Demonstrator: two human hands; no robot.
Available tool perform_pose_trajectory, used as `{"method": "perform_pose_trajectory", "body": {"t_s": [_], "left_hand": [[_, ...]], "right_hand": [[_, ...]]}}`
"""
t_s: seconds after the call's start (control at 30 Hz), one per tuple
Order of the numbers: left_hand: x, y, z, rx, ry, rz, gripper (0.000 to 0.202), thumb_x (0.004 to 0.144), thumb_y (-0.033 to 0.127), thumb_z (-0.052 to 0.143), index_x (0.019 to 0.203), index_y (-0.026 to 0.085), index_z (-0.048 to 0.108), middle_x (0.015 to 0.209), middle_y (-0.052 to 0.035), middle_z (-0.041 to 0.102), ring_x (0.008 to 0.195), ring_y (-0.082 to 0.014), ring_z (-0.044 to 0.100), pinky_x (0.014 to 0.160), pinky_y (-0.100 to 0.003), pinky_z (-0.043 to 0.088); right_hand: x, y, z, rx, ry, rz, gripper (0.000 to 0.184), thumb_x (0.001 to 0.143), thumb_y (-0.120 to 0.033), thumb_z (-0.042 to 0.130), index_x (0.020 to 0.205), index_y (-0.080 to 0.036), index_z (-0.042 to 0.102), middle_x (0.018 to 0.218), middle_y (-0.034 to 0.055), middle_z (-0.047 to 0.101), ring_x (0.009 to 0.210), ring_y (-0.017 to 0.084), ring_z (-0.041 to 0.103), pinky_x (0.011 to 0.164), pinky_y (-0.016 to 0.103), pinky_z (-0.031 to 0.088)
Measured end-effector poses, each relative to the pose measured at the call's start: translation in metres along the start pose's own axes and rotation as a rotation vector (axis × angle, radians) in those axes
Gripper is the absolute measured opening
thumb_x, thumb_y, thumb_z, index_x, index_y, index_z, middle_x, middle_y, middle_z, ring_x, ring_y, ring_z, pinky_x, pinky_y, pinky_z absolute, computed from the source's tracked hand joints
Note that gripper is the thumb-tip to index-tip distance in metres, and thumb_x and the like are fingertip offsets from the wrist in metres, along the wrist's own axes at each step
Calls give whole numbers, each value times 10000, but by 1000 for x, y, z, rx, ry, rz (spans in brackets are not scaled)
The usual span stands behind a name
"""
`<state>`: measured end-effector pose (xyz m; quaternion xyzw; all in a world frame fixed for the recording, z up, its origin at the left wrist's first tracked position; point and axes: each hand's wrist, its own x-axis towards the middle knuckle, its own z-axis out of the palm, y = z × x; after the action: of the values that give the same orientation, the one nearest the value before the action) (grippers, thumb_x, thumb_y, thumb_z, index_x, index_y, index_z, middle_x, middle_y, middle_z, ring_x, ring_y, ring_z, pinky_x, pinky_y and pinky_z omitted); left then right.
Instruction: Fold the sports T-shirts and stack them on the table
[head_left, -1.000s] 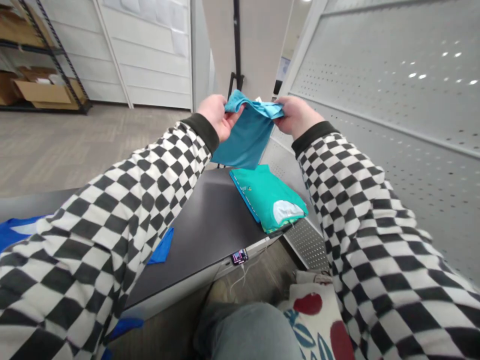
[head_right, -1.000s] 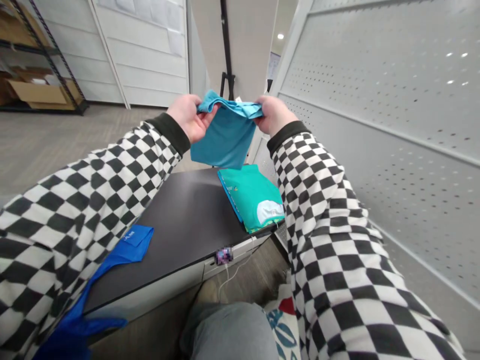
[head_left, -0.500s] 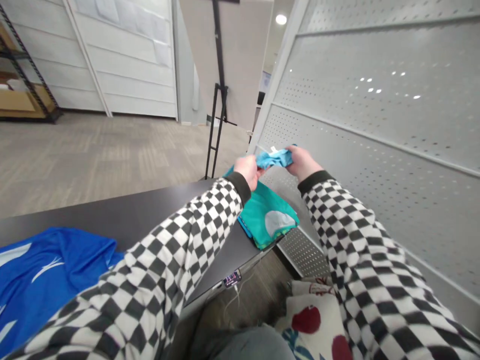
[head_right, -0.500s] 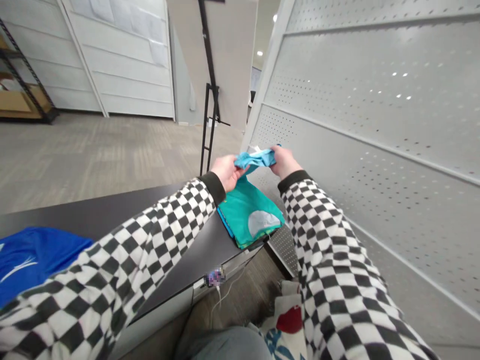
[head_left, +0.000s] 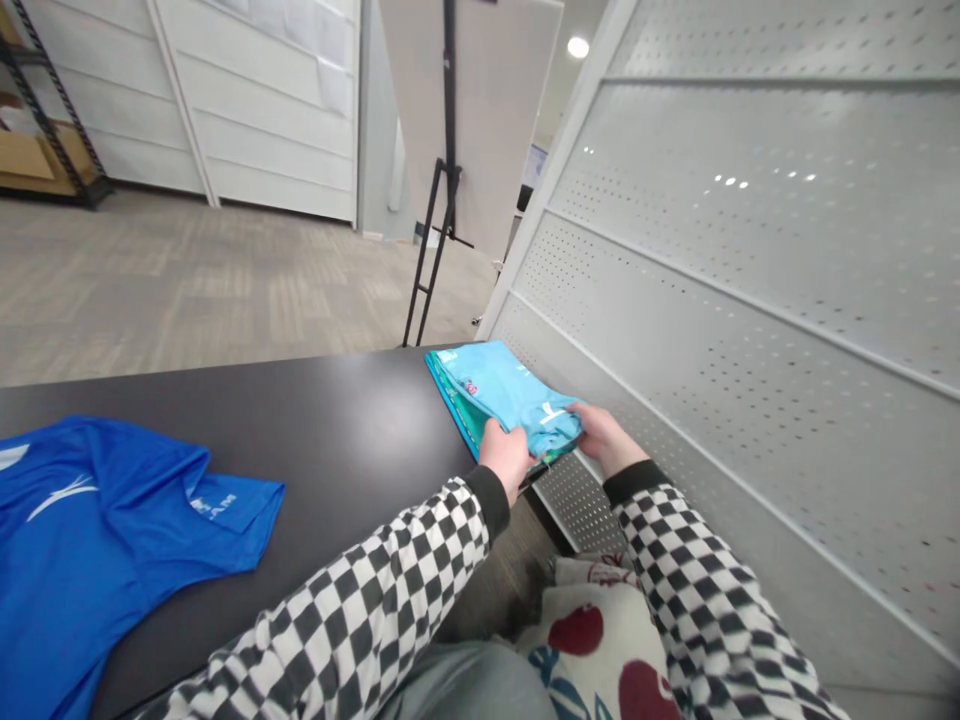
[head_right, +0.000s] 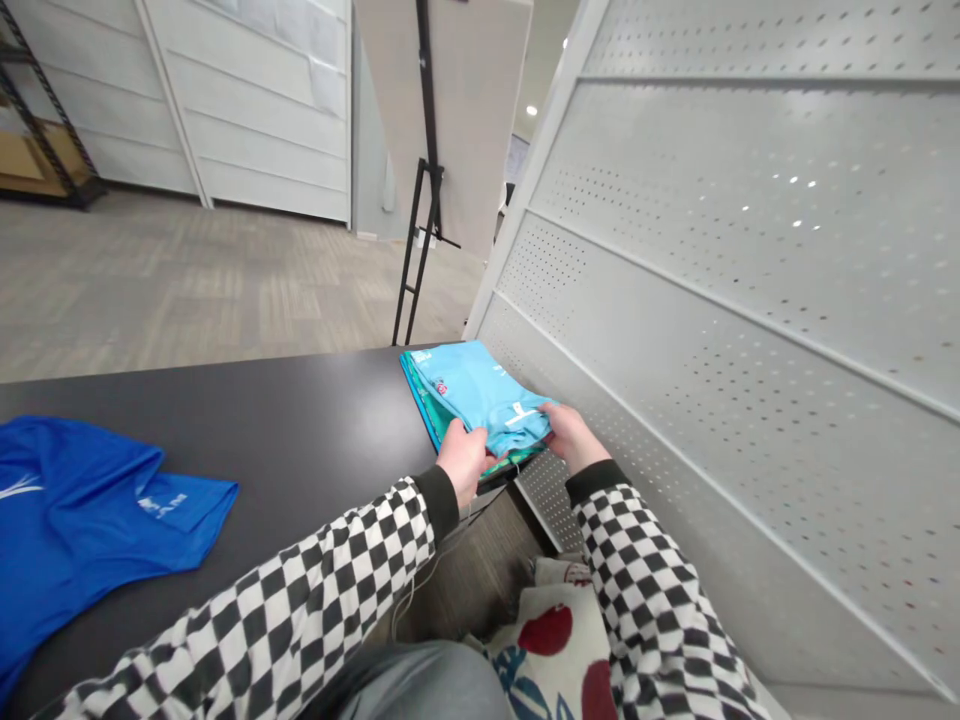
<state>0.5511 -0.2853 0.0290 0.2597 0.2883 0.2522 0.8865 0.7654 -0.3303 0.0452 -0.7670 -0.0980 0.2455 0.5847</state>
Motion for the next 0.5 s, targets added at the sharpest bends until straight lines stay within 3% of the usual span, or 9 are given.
{"method": "perform_pose_trajectory", "body": {"t_s": [0.1,0.2,0.27,0.33,0.4,0.5], "left_hand": [[-15,-7,-11,88,53,52,328,960,200,744,1169,253,498,1213,-112,709,888,-180,785,837,-337,679],[-17,12,-29,260,-84,-97,265,1004,311,712,1174,223,528,1044,-126,738,848,-245,824,821,-382,689],[-3,45,-44,482,-71,-112,259,1052,424,644,1141,188,582,899,-136,746,765,-269,817,742,-374,677],[23,90,-60,791,96,42,298,1090,469,575,1084,177,634,768,-110,730,630,-235,762,631,-318,624],[54,134,-74,938,249,167,259,1078,442,616,1103,186,649,713,-61,702,531,-199,677,564,-284,550],[98,178,-88,1104,350,269,251,1061,440,657,1128,199,671,659,-24,666,502,-201,626,536,-278,489]], "right_hand": [[-5,9,-5,32,-15,6,124,796,-100,728,855,-197,678,689,24,723,586,190,677,572,287,618],[-4,14,-10,54,-24,4,149,811,-75,742,910,-177,698,742,38,753,611,184,692,568,275,611],[-1,16,-10,63,-24,9,132,849,-82,755,934,-167,701,757,44,756,622,185,702,592,285,628],[2,19,-10,70,-20,20,102,897,-106,767,939,-164,695,756,43,747,619,183,701,609,297,643],[4,22,-8,78,-16,30,72,942,-128,756,940,-158,690,761,48,743,616,181,700,611,305,650],[4,28,-5,103,-21,32,33,988,-137,709,956,-142,705,801,69,762,635,186,714,620,323,664]]}}
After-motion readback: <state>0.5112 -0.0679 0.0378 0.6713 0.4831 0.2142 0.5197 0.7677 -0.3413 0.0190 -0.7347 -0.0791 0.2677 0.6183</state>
